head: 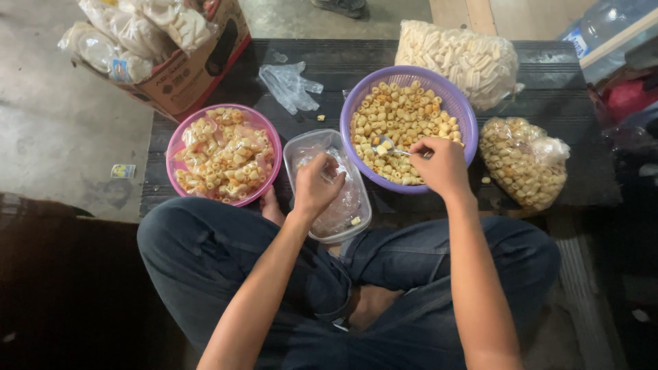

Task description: A person sitting on the floor transfers ring-shaped snacks from a bowl into a plastic container using a spoon and their hands.

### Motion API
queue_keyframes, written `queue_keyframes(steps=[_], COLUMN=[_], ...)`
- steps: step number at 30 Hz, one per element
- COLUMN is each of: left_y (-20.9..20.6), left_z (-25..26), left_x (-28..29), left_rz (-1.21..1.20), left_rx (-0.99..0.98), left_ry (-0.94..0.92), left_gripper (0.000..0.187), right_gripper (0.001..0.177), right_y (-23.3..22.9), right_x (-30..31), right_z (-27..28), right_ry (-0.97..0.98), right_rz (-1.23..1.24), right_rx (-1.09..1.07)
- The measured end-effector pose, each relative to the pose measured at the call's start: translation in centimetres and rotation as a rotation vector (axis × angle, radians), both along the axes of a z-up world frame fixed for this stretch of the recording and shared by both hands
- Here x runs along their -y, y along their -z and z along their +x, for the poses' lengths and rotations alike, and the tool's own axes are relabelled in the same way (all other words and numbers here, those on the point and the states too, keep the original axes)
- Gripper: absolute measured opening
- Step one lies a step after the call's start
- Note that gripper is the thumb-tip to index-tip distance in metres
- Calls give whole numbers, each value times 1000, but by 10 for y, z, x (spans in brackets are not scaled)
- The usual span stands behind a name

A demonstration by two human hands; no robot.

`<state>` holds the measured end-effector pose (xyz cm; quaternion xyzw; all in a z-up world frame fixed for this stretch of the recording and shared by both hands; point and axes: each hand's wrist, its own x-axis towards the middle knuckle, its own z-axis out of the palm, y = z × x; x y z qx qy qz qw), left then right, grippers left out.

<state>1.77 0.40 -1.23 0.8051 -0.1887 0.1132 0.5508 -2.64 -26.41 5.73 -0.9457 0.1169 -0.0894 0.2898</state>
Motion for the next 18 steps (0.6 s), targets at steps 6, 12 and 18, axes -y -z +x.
queue_keyframes(steps=[6, 12, 18], left_y=[9, 8, 29], left_z=[0, -6, -11], left_x=[2, 0, 12], left_rz=[91, 183, 104], left_rx=[88, 165, 97], left_ry=[-10, 47, 124], left_gripper=[23, 40, 46], right_gripper=[14, 17, 17], right_y=[-51, -94, -66], right_x=[-31, -84, -108], right_z=[-18, -33, -27], right_ry=[-111, -241, -349], right_rz=[7, -38, -276], right_rx=[-19, -155, -197])
